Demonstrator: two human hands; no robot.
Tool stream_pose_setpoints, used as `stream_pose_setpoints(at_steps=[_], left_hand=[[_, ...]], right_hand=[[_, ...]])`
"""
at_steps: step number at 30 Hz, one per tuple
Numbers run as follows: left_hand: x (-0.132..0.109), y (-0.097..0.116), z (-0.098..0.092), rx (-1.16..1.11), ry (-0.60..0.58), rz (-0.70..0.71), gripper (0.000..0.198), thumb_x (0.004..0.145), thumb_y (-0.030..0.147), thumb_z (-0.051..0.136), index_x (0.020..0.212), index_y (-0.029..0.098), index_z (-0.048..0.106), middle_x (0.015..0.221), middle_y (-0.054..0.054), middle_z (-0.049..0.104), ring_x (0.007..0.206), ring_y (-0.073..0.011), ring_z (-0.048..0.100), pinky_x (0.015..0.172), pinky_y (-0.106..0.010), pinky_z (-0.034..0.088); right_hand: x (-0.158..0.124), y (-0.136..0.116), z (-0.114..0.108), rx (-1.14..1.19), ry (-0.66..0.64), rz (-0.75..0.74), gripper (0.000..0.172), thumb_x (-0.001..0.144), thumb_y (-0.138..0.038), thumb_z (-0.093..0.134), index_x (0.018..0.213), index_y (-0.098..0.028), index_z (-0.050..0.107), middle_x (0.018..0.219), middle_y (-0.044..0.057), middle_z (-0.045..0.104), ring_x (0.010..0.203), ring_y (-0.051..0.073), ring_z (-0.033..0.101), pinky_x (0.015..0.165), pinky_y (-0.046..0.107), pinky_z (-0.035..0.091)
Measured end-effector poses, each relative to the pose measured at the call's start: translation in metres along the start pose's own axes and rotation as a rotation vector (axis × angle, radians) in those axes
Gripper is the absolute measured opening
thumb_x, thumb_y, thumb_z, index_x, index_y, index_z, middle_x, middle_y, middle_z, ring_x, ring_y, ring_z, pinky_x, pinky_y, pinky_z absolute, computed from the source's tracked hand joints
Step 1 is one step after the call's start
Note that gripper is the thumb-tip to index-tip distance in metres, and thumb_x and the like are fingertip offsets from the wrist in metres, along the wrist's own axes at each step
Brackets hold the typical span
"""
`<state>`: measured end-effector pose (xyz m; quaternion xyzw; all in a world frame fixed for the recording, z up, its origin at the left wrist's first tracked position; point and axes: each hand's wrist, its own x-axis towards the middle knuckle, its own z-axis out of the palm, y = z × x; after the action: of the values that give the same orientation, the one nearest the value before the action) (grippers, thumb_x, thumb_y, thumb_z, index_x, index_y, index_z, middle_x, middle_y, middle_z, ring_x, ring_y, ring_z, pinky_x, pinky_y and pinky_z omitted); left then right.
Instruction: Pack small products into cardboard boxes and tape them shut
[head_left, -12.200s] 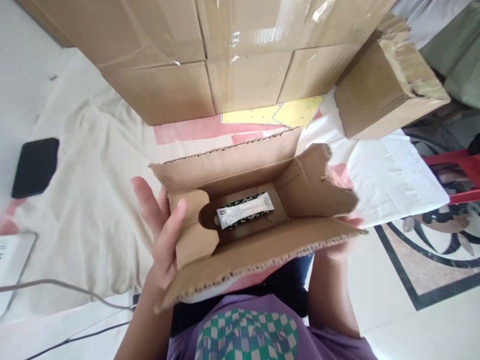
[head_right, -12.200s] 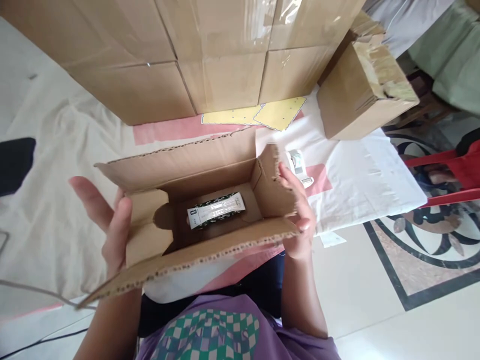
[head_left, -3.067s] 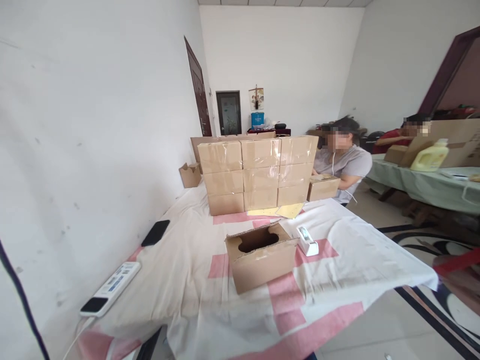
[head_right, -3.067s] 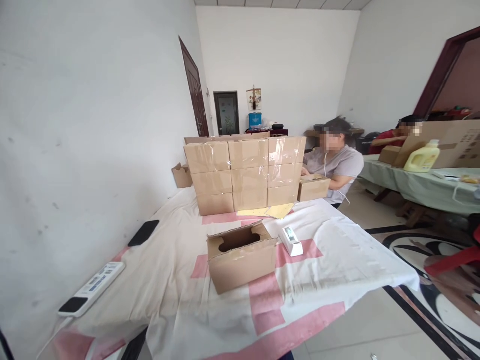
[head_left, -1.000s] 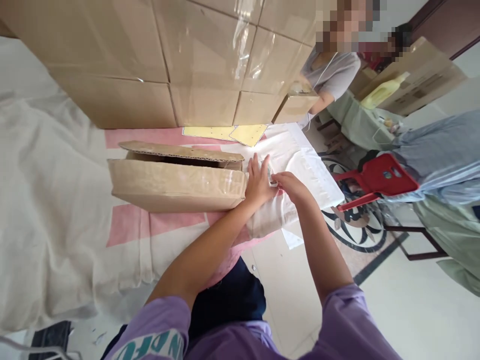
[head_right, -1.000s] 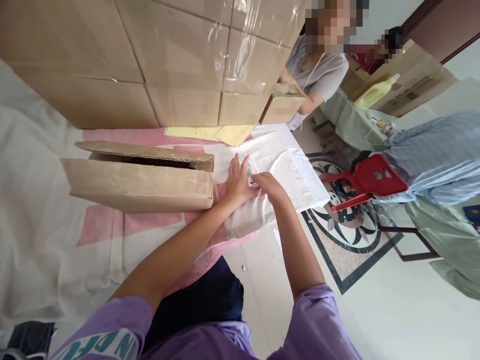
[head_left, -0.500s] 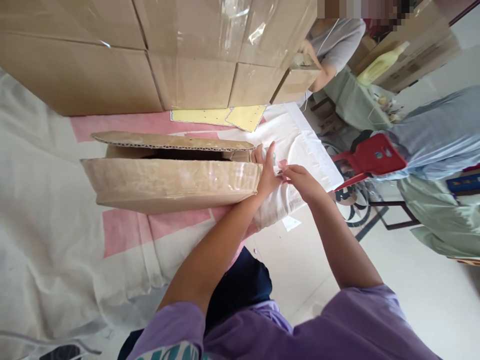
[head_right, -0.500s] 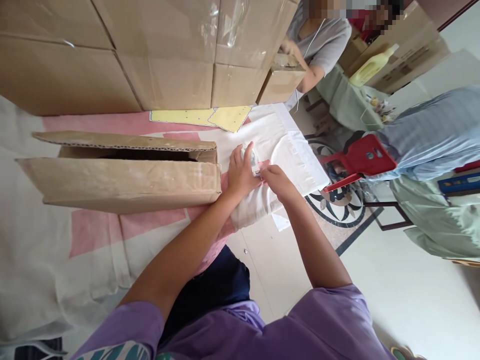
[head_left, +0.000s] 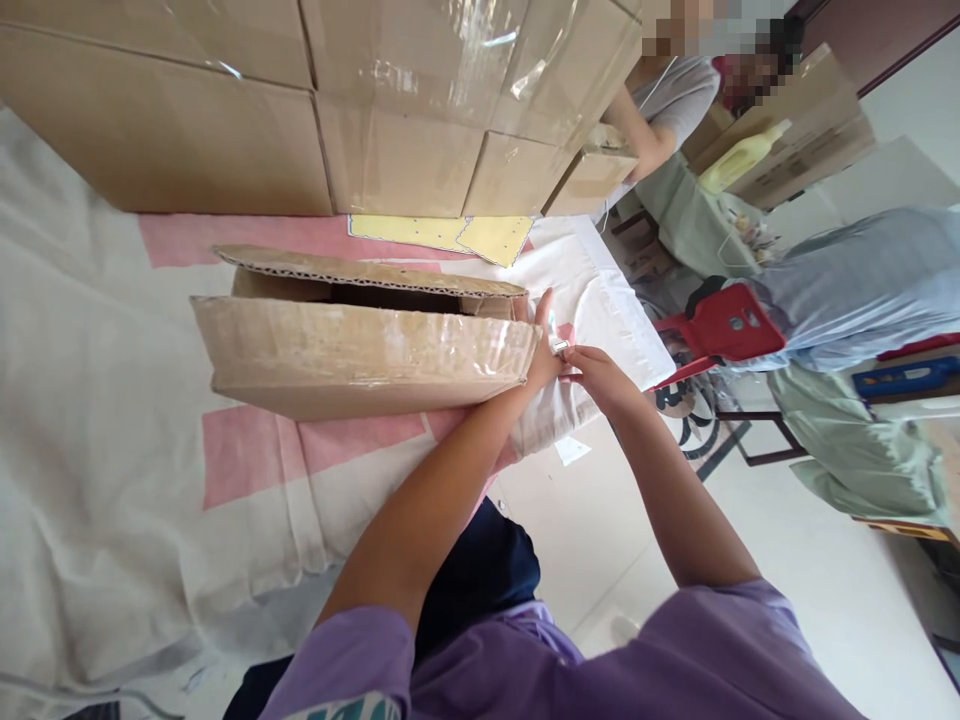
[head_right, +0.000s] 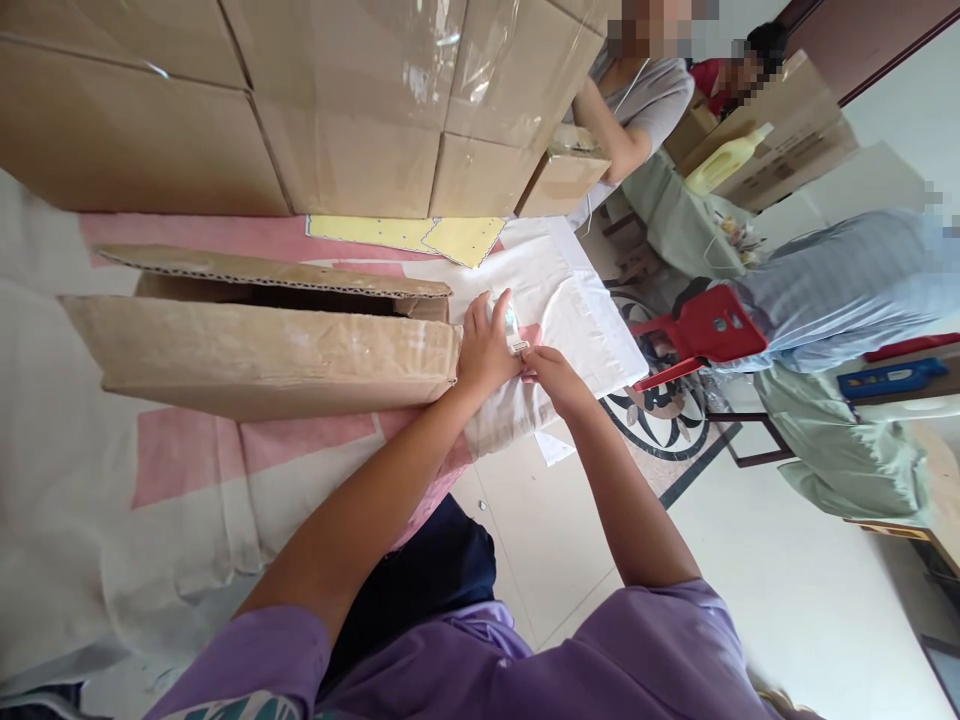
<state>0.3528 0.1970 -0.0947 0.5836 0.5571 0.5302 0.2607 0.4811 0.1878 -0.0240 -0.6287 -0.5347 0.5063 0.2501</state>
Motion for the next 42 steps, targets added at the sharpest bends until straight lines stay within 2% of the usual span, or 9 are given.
stream_pose_setpoints(at_steps=[6, 10, 13, 17, 22, 31, 36, 39, 42], left_hand=[[-0.001, 0.007, -0.004, 0.113, -0.032, -0.036, 0.099, 0.078, 0.033, 0.083, 0.162, 0.019, 0.031, 0.167, -0.020, 0.027, 0.159, -0.0355, 0.021, 0.130, -0.049, 0.023], [-0.003, 0.016, -0.010, 0.199, -0.012, -0.040, 0.076, 0.095, 0.045, 0.064, 0.160, 0.020, 0.034, 0.166, -0.019, 0.030, 0.158, -0.0324, 0.027, 0.131, -0.046, 0.024], [-0.003, 0.021, -0.013, 0.207, -0.026, -0.066, 0.068, 0.099, 0.046, 0.059, 0.158, 0.020, 0.037, 0.165, -0.019, 0.031, 0.157, -0.0325, 0.029, 0.129, -0.047, 0.027], [-0.003, 0.021, -0.015, 0.201, -0.050, -0.061, 0.080, 0.091, 0.040, 0.072, 0.159, 0.019, 0.036, 0.167, -0.021, 0.029, 0.157, -0.0362, 0.028, 0.128, -0.050, 0.028], [-0.003, 0.016, -0.012, 0.205, -0.049, -0.032, 0.091, 0.083, 0.037, 0.079, 0.160, 0.018, 0.034, 0.166, -0.021, 0.029, 0.156, -0.0382, 0.028, 0.129, -0.052, 0.028], [0.000, 0.008, -0.006, 0.210, -0.020, -0.016, 0.106, 0.068, 0.035, 0.091, 0.158, 0.023, 0.035, 0.162, -0.019, 0.035, 0.153, -0.0399, 0.033, 0.127, -0.053, 0.032], [-0.001, 0.003, -0.006, 0.134, -0.001, 0.037, 0.101, 0.072, 0.046, 0.089, 0.156, 0.025, 0.037, 0.161, -0.018, 0.036, 0.151, -0.0415, 0.034, 0.126, -0.057, 0.032], [-0.002, 0.005, -0.007, 0.085, -0.006, 0.042, 0.097, 0.075, 0.045, 0.087, 0.155, 0.023, 0.038, 0.161, -0.020, 0.036, 0.153, -0.0421, 0.032, 0.128, -0.057, 0.029], [-0.004, 0.005, -0.009, 0.036, -0.001, 0.006, 0.094, 0.076, 0.042, 0.086, 0.156, 0.025, 0.038, 0.161, -0.019, 0.036, 0.154, -0.0416, 0.032, 0.130, -0.057, 0.027]], right_hand=[[0.000, -0.003, 0.001, -0.042, 0.036, 0.006, 0.039, 0.067, -0.055, 0.081, 0.073, -0.019, 0.067, 0.081, 0.004, 0.067, 0.085, 0.020, 0.062, 0.074, 0.031, 0.053], [0.006, -0.003, 0.004, -0.270, 0.146, -0.057, 0.047, 0.076, -0.060, 0.076, 0.062, -0.021, 0.054, 0.063, 0.002, 0.056, 0.075, 0.021, 0.058, 0.065, 0.032, 0.046], [0.013, 0.000, 0.004, -0.287, 0.184, -0.123, 0.044, 0.076, -0.057, 0.078, 0.068, -0.023, 0.051, 0.063, 0.000, 0.053, 0.072, 0.020, 0.056, 0.064, 0.033, 0.045], [0.020, 0.008, -0.001, -0.092, 0.109, -0.079, 0.041, 0.074, -0.050, 0.081, 0.092, -0.025, 0.053, 0.078, -0.002, 0.060, 0.072, 0.017, 0.057, 0.065, 0.031, 0.046], [0.022, 0.010, -0.003, -0.007, 0.070, -0.070, 0.050, 0.068, -0.046, 0.084, 0.098, -0.025, 0.051, 0.083, -0.004, 0.060, 0.073, 0.015, 0.056, 0.064, 0.028, 0.045], [0.016, 0.007, 0.004, 0.044, 0.108, -0.125, 0.049, 0.065, -0.045, 0.081, 0.093, -0.025, 0.045, 0.080, -0.005, 0.057, 0.068, 0.012, 0.054, 0.059, 0.025, 0.041], [0.021, 0.016, 0.005, 0.099, 0.180, -0.152, 0.050, 0.067, -0.046, 0.081, 0.090, -0.026, 0.041, 0.070, -0.007, 0.054, 0.060, 0.011, 0.050, 0.055, 0.024, 0.037], [0.022, 0.022, 0.008, 0.108, 0.249, -0.207, 0.053, 0.069, -0.054, 0.081, 0.089, -0.027, 0.040, 0.067, -0.008, 0.052, 0.058, 0.011, 0.049, 0.053, 0.025, 0.035], [0.022, 0.026, 0.009, 0.089, 0.274, -0.187, 0.057, 0.066, -0.063, 0.082, 0.086, -0.026, 0.043, 0.069, -0.006, 0.053, 0.059, 0.011, 0.049, 0.052, 0.025, 0.035]])
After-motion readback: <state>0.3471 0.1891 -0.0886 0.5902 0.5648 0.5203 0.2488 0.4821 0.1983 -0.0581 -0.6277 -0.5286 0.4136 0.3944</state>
